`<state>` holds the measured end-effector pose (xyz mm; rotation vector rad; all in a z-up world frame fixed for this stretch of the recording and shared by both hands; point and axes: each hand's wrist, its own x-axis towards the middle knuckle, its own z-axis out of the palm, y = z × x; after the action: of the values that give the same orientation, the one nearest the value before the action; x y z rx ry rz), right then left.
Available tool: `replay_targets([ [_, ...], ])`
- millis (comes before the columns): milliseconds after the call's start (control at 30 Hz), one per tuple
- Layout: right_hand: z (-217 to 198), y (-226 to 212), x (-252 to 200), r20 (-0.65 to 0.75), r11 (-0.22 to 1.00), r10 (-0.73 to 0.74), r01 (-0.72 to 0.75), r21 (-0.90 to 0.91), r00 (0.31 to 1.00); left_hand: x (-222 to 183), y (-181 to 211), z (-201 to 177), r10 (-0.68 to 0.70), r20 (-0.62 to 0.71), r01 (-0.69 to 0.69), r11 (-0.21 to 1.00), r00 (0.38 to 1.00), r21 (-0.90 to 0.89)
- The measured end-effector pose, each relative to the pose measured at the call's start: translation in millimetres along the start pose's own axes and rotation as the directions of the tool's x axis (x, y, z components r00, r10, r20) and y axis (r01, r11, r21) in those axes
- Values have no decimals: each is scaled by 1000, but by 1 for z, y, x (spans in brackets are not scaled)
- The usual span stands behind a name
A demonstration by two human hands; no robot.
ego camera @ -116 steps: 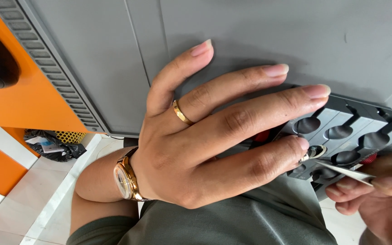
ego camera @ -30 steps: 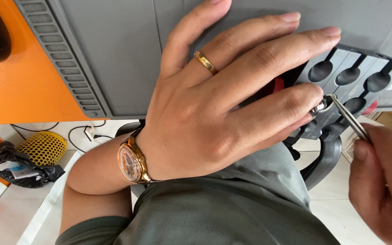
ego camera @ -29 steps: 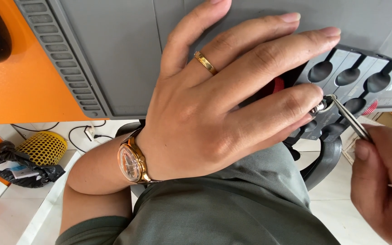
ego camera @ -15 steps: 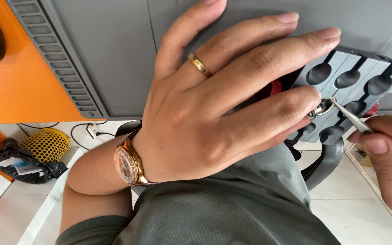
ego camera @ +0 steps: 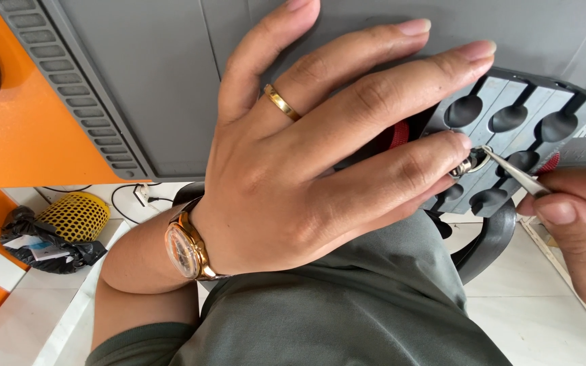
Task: Disassembling an AirPod using a specialized repair jig and tweezers to pry open the casing.
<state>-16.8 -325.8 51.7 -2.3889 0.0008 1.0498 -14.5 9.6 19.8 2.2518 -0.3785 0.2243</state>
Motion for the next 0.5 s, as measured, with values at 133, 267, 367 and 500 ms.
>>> replay_targets([
  [133, -2, -2, 1, 9, 1000, 4, -4, 1, 1000, -1, -1, 1, 5, 0, -5, 1000, 1000, 1],
  [267, 0, -15, -1, -15, 999, 35, -34, 16, 999, -1, 0, 1, 7, 17, -6, 1000, 1000, -19],
  [367, 5, -18, -6, -68, 996, 87, -85, 31, 994, 0, -1, 1, 5, 19, -5, 1000, 1000, -24],
  [500, -2, 46, -11, 26, 976, -9, 15, -217, 1000, 2, 0, -2, -39, 26, 40, 997, 999, -65],
])
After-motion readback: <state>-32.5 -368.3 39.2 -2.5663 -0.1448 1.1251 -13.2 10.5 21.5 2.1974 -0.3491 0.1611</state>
